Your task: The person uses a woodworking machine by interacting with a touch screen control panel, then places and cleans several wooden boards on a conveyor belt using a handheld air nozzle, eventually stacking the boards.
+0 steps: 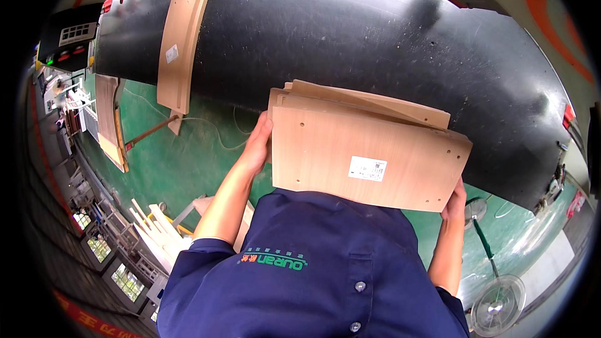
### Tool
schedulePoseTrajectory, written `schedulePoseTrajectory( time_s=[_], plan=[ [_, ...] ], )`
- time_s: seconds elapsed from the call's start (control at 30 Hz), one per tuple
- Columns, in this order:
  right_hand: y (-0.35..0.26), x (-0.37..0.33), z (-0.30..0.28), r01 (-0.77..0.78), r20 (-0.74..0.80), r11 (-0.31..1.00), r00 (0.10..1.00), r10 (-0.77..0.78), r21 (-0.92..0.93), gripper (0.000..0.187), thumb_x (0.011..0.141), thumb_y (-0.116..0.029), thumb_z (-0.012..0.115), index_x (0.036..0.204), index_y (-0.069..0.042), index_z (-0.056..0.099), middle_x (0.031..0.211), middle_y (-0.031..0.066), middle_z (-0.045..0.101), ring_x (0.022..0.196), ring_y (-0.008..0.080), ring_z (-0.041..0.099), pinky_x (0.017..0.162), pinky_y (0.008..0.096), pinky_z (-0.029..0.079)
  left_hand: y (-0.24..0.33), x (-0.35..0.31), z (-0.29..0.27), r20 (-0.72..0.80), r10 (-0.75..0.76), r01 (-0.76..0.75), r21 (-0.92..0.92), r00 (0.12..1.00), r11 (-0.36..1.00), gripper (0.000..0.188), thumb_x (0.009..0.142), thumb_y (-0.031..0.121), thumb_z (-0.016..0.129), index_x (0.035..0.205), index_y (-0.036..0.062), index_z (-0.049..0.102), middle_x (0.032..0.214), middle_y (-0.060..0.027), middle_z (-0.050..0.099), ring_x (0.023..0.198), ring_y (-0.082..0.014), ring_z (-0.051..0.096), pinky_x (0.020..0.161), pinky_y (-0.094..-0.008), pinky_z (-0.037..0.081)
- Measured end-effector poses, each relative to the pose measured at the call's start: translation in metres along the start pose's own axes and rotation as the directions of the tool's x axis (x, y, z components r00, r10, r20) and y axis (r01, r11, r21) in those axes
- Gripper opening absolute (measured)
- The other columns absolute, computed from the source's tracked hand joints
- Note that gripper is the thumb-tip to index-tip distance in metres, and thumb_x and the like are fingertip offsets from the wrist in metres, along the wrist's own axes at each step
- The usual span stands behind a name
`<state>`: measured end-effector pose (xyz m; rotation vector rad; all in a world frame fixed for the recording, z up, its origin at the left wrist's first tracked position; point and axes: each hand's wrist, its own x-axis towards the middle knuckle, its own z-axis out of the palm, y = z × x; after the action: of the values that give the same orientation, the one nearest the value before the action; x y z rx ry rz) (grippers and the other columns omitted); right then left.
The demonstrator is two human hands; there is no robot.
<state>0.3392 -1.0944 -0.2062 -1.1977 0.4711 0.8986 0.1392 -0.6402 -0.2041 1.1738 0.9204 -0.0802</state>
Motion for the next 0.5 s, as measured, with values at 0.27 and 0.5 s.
schedulePoseTrajectory(
  time_s=[0.27, 0.5],
  plan=[
    [0.005, -0.005, -0.016, -0.069, -0.017, 0.997, 0.997, 0.07, 0.042, 0.06, 0.092, -0.017, 0.053, 0.148, -0.004, 0.034, 0.135, 0.0119, 0.054, 0.118, 0.0233, 0.058, 0.098, 0.0338, 0.05, 0.001, -0.019, 0.001, -0.016, -0.09, 0.089, -0.063, 0.996, 0.994, 0.069, 0.1, 0.06, 0.043, 0.143, 0.0063, 0.041, 0.139, -0.0096, 0.05, 0.13, -0.0189, 0.044, 0.11, -0.0353, 0.033],
    [0.011, -0.01, -0.026, -0.092, -0.025, 0.994, 0.995, 0.093, 0.051, 0.053, 0.089, -0.011, 0.052, 0.14, -0.001, 0.042, 0.127, 0.0123, 0.058, 0.113, 0.0246, 0.061, 0.095, 0.034, 0.051, 0.006, -0.021, 0.001, 0.011, -0.108, 0.109, -0.055, 0.994, 0.993, 0.075, 0.097, 0.063, 0.047, 0.145, 0.0057, 0.04, 0.137, -0.0098, 0.052, 0.129, -0.0194, 0.046, 0.108, -0.035, 0.035]
  ],
)
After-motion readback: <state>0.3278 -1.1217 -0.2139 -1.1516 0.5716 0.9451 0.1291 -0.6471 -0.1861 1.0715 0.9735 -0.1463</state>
